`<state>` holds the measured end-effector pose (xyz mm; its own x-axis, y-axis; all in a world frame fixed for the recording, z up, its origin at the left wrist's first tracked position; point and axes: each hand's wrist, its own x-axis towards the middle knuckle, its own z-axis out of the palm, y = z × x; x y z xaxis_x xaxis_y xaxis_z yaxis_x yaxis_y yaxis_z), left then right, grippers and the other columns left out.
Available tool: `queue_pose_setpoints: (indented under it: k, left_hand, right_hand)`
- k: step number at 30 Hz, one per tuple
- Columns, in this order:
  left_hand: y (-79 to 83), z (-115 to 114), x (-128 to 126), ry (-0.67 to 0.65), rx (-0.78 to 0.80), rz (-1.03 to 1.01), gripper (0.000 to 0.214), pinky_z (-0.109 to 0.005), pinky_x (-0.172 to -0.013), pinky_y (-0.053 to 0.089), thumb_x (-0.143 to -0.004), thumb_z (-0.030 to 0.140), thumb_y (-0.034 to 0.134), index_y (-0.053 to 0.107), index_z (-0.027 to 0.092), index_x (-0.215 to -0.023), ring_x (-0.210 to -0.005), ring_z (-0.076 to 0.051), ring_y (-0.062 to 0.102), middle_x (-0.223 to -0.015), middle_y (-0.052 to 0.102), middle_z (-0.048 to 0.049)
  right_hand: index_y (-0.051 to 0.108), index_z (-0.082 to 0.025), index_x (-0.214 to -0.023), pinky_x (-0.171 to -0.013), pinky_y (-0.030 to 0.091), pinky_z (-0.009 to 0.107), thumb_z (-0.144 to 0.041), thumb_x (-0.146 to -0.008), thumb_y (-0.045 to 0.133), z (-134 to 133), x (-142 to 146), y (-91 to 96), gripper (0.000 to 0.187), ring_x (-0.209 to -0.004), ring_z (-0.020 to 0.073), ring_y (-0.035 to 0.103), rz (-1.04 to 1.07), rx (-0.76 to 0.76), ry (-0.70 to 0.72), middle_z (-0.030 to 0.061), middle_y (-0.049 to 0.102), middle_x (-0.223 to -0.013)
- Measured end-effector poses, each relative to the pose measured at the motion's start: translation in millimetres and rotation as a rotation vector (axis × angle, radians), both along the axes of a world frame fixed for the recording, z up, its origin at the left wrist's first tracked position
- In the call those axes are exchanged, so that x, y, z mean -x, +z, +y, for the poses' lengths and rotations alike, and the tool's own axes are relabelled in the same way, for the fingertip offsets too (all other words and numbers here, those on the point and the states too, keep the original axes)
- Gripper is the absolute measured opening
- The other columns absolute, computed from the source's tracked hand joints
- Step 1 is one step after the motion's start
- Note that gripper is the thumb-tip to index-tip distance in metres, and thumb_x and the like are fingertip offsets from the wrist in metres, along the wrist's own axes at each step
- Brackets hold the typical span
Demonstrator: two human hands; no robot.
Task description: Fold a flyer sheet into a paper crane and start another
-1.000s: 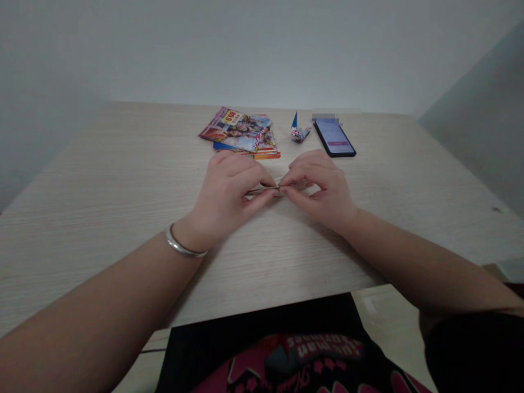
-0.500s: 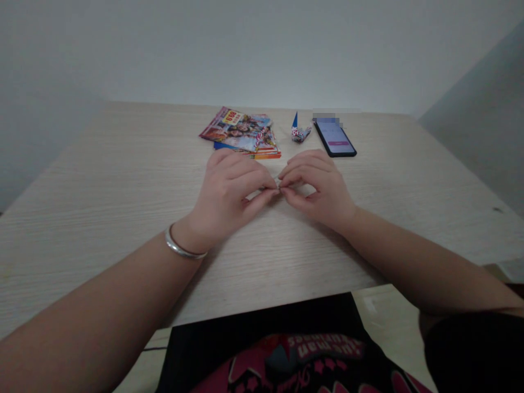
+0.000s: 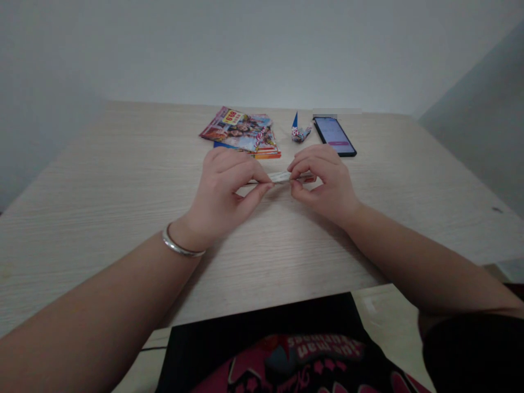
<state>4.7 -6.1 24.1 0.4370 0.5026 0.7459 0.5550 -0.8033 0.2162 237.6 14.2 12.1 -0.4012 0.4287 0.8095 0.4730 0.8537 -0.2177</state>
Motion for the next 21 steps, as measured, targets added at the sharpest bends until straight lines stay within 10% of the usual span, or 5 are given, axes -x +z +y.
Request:
queue_pose_setpoints:
  k: [11, 21]
  left_hand:
    - [-0.9, 1.0, 1.5, 0.040, 0.062, 0.014, 0.019, -0.044, -0.087, 0.047, -0.098, 0.033, 0.063, 0.066, 0.026, -0.080, -0.085, -0.023, 0.067, -0.080, 0.071, -0.0011]
    - [-6.8, 10.4, 8.1, 0.009, 0.028, -0.005, 0.005, -0.046, -0.095, 0.051, -0.094, 0.037, 0.076, 0.077, 0.033, -0.092, -0.104, -0.023, 0.063, -0.105, 0.069, -0.0030]
  right_hand:
    - [0.064, -0.027, -0.087, -0.095, 0.053, 0.046, -0.022, -0.083, 0.065, 0.0, -4.6, 0.0, 0.006, -0.098, 0.0250, 0.072, -0.079, 0.089, -0.055, 0.0021, 0.079, -0.096]
    - [0.055, -0.024, -0.138, -0.108, 0.054, 0.057, -0.029, -0.075, 0.075, 15.6, -18.8, -20.3, 0.066, -0.127, 0.0339, 0.064, 0.041, 0.552, -0.077, 0.0131, 0.065, -0.141]
